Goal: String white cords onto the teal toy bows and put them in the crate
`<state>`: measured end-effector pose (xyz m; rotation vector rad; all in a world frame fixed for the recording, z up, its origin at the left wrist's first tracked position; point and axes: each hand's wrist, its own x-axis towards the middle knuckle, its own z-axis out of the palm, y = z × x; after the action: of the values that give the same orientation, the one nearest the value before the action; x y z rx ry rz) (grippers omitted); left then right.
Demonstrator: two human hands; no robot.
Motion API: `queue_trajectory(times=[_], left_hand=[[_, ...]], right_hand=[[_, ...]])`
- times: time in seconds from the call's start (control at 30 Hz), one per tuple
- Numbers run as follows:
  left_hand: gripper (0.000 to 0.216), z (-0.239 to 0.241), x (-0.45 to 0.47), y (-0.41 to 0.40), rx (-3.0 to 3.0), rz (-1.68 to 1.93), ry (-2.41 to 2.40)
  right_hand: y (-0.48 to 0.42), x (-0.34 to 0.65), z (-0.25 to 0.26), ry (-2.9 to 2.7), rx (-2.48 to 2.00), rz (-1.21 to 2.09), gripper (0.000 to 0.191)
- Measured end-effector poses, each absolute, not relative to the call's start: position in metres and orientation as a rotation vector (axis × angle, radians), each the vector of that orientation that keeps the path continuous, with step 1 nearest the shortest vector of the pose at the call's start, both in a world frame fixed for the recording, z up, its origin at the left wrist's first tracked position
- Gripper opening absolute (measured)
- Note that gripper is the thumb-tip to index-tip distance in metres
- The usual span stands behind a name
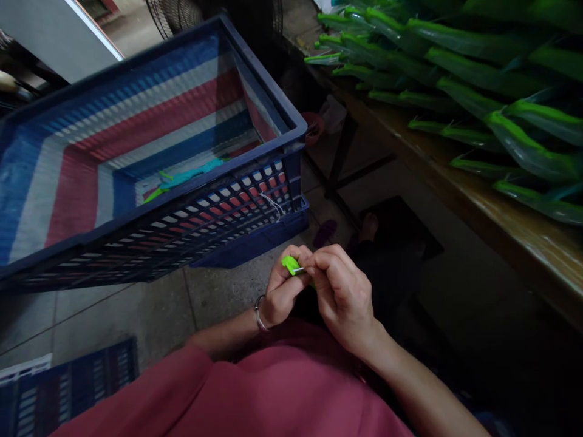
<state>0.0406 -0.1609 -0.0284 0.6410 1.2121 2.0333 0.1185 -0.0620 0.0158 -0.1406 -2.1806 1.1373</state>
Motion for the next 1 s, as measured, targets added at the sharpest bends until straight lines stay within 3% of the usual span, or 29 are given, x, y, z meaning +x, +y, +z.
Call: queue_trajectory(times=[0.43,0.83,1.0], left_hand=[[0.012,-0.030,0.040,-0.158,0.661,2.038,1.099],[0.017,-0.033,0.041,-0.158,0.682,1.986,1.283],[0.013,-0.032,0.035,-0.159,0.865,1.901,1.498]], right_hand=[[-0.061,0.121,0.019,-2.175,-0.123,1.169,0.016],[-0.063,0.120,0.012,-2.233,-0.035,1.084,0.015],[-0.060,0.118,0.005,-2.248,0.024,0.949,0.026]])
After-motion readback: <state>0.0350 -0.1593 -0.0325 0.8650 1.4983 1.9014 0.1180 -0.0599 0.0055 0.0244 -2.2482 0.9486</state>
